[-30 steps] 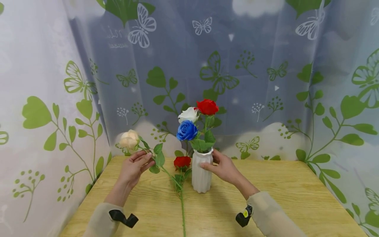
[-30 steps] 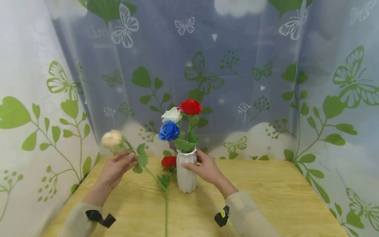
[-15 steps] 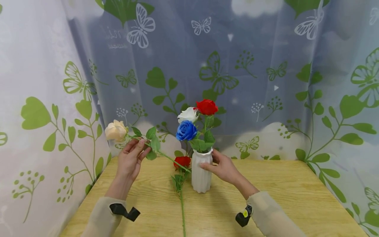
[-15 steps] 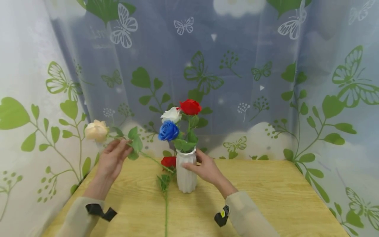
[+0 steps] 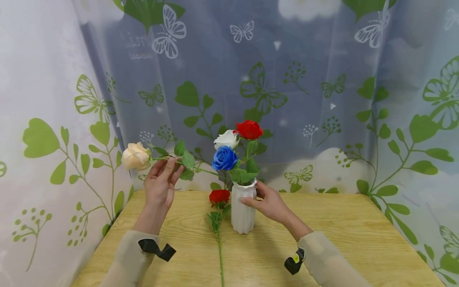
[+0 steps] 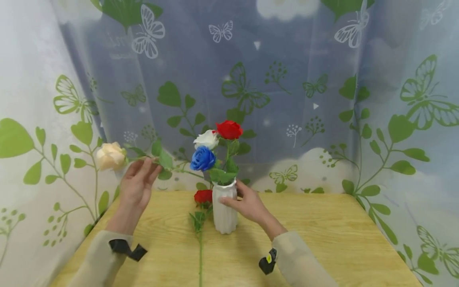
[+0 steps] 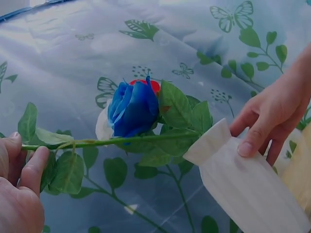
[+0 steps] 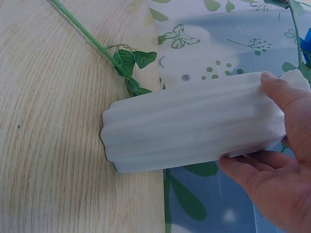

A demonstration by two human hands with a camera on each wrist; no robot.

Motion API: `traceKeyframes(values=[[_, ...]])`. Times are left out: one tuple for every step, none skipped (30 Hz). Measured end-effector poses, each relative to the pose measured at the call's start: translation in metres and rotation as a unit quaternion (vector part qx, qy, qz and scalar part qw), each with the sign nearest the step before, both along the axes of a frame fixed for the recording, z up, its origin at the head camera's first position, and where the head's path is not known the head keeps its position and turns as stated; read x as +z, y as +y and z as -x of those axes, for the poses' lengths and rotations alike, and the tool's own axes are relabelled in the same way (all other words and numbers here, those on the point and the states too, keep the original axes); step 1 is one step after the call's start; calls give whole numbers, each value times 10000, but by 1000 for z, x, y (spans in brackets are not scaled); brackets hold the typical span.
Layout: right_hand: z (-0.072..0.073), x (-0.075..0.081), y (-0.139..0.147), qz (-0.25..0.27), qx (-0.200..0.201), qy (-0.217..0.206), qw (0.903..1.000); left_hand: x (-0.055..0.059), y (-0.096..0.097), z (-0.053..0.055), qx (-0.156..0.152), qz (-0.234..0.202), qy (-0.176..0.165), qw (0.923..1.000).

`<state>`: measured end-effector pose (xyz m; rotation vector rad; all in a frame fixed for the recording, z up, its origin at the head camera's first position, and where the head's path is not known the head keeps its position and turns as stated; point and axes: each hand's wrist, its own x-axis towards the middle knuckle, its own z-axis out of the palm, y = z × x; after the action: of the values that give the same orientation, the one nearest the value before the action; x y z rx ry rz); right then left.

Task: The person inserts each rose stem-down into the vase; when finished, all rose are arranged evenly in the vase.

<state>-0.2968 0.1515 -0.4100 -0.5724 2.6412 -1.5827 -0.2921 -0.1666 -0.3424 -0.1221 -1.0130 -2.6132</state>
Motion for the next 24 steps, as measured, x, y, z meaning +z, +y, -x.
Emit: traceKeyframes(values=[[0, 0, 0, 13, -3, -28, 10000, 1, 2, 1, 40, -23, 21, 10000], [0, 0, 0, 9, 7, -12, 10000, 2, 4, 1, 72, -27, 46, 10000], [0, 0, 0, 14, 21, 3, 10000, 3, 6, 1, 96, -42, 73, 9999], [1, 0, 0, 12, 37, 27, 10000, 4, 8, 1, 107, -9, 102, 9999], [1, -1, 0, 13, 44, 43, 10000, 5, 10, 2, 78, -13, 146, 9999], [1, -1, 0, 19, 55, 55, 10000, 6, 12, 2, 75, 41, 185, 9998], [1, -1, 0, 25, 59, 64, 10000, 6, 14, 1, 70, 111, 225, 9997], [2, -1, 0, 22, 65, 78, 9999, 6, 16, 1, 50, 174, 264, 9995], [2, -1, 0, 27, 70, 83, 9999, 7, 18, 1, 33, 247, 298, 9992], [2, -1, 0, 24, 68, 91, 9999, 7, 20, 1, 16, 335, 336, 9989], [2, -1, 0, 24, 70, 100, 9999, 7, 22, 1, 5, 419, 372, 9984], [2, -1, 0, 27, 69, 113, 9999, 7, 24, 1, 26, 552, 388, 9977], [2, -1, 0, 30, 70, 122, 9999, 7, 26, 1, 15, 623, 421, 9972], [2, -1, 0, 32, 67, 129, 9999, 7, 28, 2, 16, 698, 451, 9965], [2, -1, 0, 42, 64, 134, 9999, 7, 29, 3, 29, 752, 474, 9960], [2, -1, 0, 44, 61, 140, 9999, 7, 31, 3, 50, 794, 512, 9955], [2, -1, 0, 47, 60, 144, 9999, 7, 32, 4, 92, 831, 553, 9950], [2, -1, 0, 50, 57, 141, 9999, 7, 33, 5, 136, 848, 597, 9945], [2, -1, 0, 47, 62, 135, 9999, 7, 33, 6, 183, 820, 635, 9944], [1, -1, 0, 44, 64, 132, 9999, 7, 33, 7, 241, 793, 659, 9944], [1, -1, 0, 40, 72, 127, 9999, 7, 34, 8, 304, 769, 678, 9943], [1, 0, 0, 35, 77, 121, 9999, 7, 34, 8, 370, 761, 694, 9940], [1, 0, 0, 34, 85, 116, 9999, 8, 34, 8, 427, 740, 685, 9940], [1, 0, 0, 36, 90, 110, 9999, 8, 34, 8, 479, 717, 663, 9941]])
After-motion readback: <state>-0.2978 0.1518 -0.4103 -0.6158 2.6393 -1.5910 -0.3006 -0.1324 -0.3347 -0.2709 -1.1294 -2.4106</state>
